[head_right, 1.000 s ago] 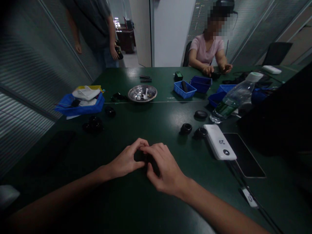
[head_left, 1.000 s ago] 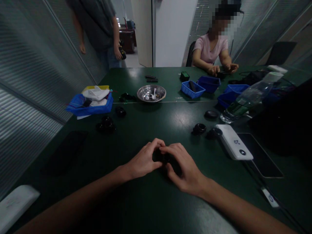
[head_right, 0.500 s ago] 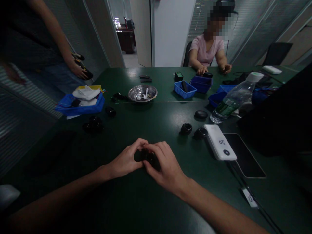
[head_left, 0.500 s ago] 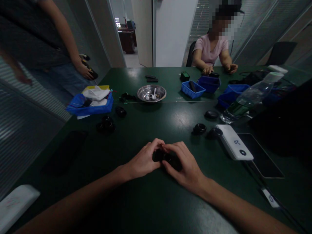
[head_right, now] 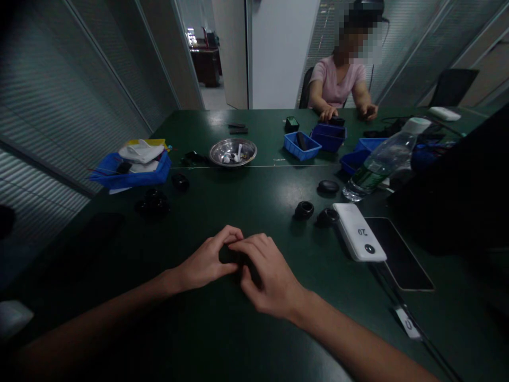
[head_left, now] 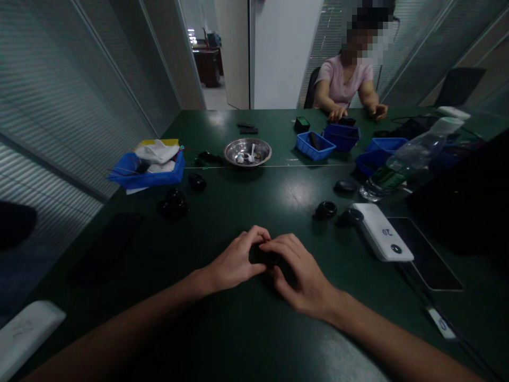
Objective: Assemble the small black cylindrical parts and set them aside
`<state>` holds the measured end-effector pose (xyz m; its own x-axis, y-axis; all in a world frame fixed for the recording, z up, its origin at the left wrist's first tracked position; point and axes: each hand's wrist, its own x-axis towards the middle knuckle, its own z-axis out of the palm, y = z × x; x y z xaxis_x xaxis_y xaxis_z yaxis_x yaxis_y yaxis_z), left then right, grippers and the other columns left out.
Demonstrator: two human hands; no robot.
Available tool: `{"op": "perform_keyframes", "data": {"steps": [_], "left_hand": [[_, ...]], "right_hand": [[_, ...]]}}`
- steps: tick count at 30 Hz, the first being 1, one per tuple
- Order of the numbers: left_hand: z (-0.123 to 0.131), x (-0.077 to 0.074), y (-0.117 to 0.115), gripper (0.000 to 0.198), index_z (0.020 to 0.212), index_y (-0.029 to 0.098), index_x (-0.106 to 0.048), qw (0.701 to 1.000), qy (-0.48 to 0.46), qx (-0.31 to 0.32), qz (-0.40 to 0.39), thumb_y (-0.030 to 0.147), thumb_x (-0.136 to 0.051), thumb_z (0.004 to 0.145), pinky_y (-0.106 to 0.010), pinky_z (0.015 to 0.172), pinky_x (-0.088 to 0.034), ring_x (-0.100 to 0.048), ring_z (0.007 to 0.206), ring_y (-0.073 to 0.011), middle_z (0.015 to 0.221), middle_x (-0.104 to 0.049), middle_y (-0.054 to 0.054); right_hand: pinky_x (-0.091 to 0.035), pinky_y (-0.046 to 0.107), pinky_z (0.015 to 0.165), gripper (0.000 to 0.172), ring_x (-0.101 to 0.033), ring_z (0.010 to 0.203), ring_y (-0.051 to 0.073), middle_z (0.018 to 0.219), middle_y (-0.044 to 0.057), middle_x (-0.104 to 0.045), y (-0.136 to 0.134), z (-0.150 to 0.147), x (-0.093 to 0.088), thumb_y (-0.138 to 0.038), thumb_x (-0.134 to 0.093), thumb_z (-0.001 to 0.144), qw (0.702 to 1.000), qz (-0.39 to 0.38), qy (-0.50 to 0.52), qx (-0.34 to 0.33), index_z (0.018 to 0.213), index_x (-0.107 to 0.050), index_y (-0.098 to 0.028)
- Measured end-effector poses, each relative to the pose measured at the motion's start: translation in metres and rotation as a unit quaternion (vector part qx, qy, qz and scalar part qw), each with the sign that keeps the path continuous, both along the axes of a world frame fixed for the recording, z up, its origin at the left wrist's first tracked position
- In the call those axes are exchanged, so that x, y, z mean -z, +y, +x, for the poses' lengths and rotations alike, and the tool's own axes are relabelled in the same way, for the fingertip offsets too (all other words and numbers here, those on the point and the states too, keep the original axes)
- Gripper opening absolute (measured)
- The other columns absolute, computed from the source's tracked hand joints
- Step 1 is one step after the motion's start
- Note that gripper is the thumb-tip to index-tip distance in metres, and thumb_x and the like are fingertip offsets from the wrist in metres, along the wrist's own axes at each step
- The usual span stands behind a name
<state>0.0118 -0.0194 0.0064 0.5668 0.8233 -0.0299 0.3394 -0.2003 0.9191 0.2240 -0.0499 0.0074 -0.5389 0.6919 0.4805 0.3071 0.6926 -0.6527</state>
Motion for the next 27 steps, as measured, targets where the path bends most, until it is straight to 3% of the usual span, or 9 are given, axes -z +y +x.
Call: {"op": "perform_keyframes", "data": {"steps": [5,11,16,21,27], "left_hand": [[0.0,0.0018,0.0001,0.044,0.118,0.023,-0.052,1.0,0.007,-0.013,0.023,0.015,-0.075,0.08,-0.04,0.101,-0.047,-0.064,0.115,-0.0252,0.12,-0.067,-0.006],[-0.0001,-0.0016,0.0001,0.046,0.118,0.023,-0.05,1.0,-0.007,0.005,-0.009,0.014,-0.075,0.08,-0.04,0.102,-0.047,-0.066,0.114,-0.0249,0.119,-0.069,-0.006],[0.0,-0.0015,-0.0003,0.043,0.117,0.023,-0.05,1.0,-0.002,-0.001,-0.003,0.015,-0.073,0.082,-0.04,0.1,-0.047,-0.066,0.111,-0.0244,0.116,-0.069,-0.005],[0.0007,-0.0028,-0.0002,0.045,0.117,0.023,-0.049,1.0,-0.017,0.011,-0.018,0.01,-0.071,0.08,-0.037,0.097,-0.047,-0.068,0.105,-0.0216,0.11,-0.07,-0.003],[0.0016,-0.0035,-0.0005,0.043,0.115,0.023,-0.05,1.0,-0.004,-0.001,-0.005,0.016,-0.076,0.081,-0.038,0.099,-0.047,-0.067,0.109,-0.0231,0.113,-0.07,-0.004]], "right_hand": [[-0.052,0.044,0.089,0.043,-0.059,0.108,0.027,0.12,0.01,-0.063,0.0006,0.0,-0.0001,-0.018,-0.065,0.094,0.998,0.007,-0.018,0.065,0.135,-0.052,-0.023],[-0.051,0.048,0.094,0.049,-0.058,0.112,0.028,0.124,0.01,-0.064,-0.0017,0.0005,0.0003,-0.013,-0.057,0.094,1.0,0.014,-0.014,0.019,0.14,-0.05,-0.024],[-0.055,0.043,0.084,0.034,-0.059,0.103,0.026,0.115,0.01,-0.063,-0.0009,0.0,0.0025,-0.021,-0.066,0.095,0.995,0.013,-0.032,0.09,0.128,-0.057,-0.024],[-0.054,0.046,0.091,0.037,-0.059,0.11,0.026,0.121,0.01,-0.063,-0.0018,0.0003,0.002,-0.012,-0.059,0.094,0.999,0.019,-0.023,0.024,0.129,-0.056,-0.025],[-0.056,0.043,0.081,0.03,-0.06,0.101,0.026,0.111,0.01,-0.062,-0.0015,0.0019,0.0043,-0.025,-0.07,0.094,0.993,0.013,-0.05,0.106,0.122,-0.059,-0.024]]}}
